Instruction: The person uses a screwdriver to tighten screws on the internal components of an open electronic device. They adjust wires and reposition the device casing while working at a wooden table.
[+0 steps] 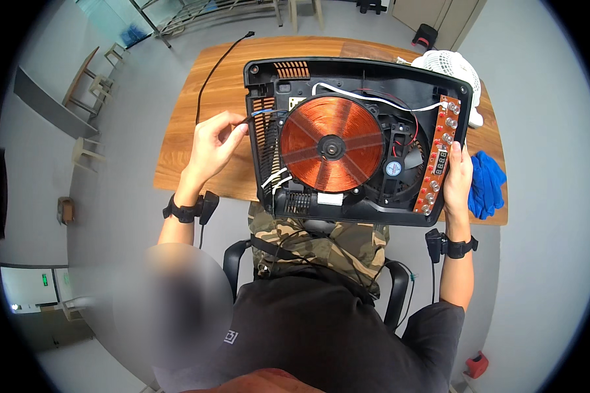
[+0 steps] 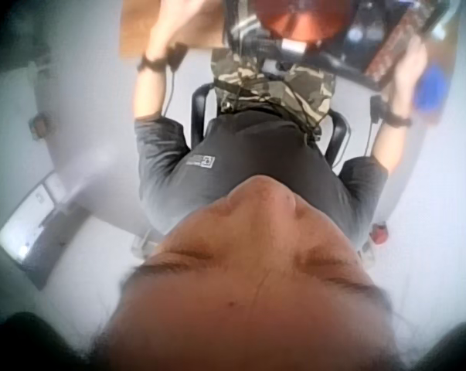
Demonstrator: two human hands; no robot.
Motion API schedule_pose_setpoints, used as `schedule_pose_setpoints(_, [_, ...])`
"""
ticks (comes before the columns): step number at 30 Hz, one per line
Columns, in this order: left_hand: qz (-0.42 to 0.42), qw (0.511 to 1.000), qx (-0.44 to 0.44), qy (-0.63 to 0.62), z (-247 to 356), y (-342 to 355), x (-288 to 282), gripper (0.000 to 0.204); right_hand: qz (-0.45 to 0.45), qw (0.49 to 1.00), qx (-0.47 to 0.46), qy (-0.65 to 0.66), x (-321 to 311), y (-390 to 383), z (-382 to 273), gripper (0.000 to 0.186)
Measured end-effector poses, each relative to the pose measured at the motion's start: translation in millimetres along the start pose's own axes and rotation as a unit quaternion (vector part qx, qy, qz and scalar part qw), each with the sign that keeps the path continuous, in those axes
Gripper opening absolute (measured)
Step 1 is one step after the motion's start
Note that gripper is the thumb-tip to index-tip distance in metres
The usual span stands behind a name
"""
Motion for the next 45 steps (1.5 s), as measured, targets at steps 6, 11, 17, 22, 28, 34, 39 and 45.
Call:
schedule_pose_setpoints(6, [-0.003,1.0,0.008,-0.012,0,-3,0,0.012,0.006,1.0,0.004,-0.024,-3,3,4,0.04])
schedule_pose_setpoints(11, [-0.015,0.999,0.018,-0.044,1,-4,0,0.012,-0.003,1.0,-0.004,-0.018,-6,4,9,0.039])
schedule_pose_setpoints(17, [-0.015,0.997,0.044,-0.068,-5,-7,-2,0.009,0.026,0.998,-0.046,-0.04,-17,4,29,0.041])
schedule_pose_setpoints(22, [-0.006,0.995,0.075,-0.067,-3,-11,0,0.009,0.055,0.995,-0.072,-0.045,-18,0,39,0.039])
schedule_pose_setpoints(28, [0.04,0.987,0.135,-0.077,2,-9,5,0.01,0.054,0.995,-0.072,-0.049,-22,2,44,0.046])
schedule_pose_setpoints(34, [0.035,0.983,0.173,-0.049,9,-9,2,0.011,0.064,0.991,-0.085,-0.081,-34,3,61,0.045])
schedule_pose_setpoints(39, [0.048,0.969,0.24,-0.042,16,-9,5,0.01,0.072,0.991,-0.084,-0.073,-40,2,69,0.046])
schedule_pose_setpoints(45, [0.049,0.966,0.252,-0.022,18,-16,4,0.015,0.083,0.989,-0.102,-0.064,-43,-1,73,0.048])
Point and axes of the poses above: each hand's wrist, its own y-axis towards the middle knuckle, its own x-axis out of the palm, z = x × y, the point moved 1 cm from there along y, towards the middle knuckle, and after that the axes turned 3 degrees about z, right-handed, at the moved point
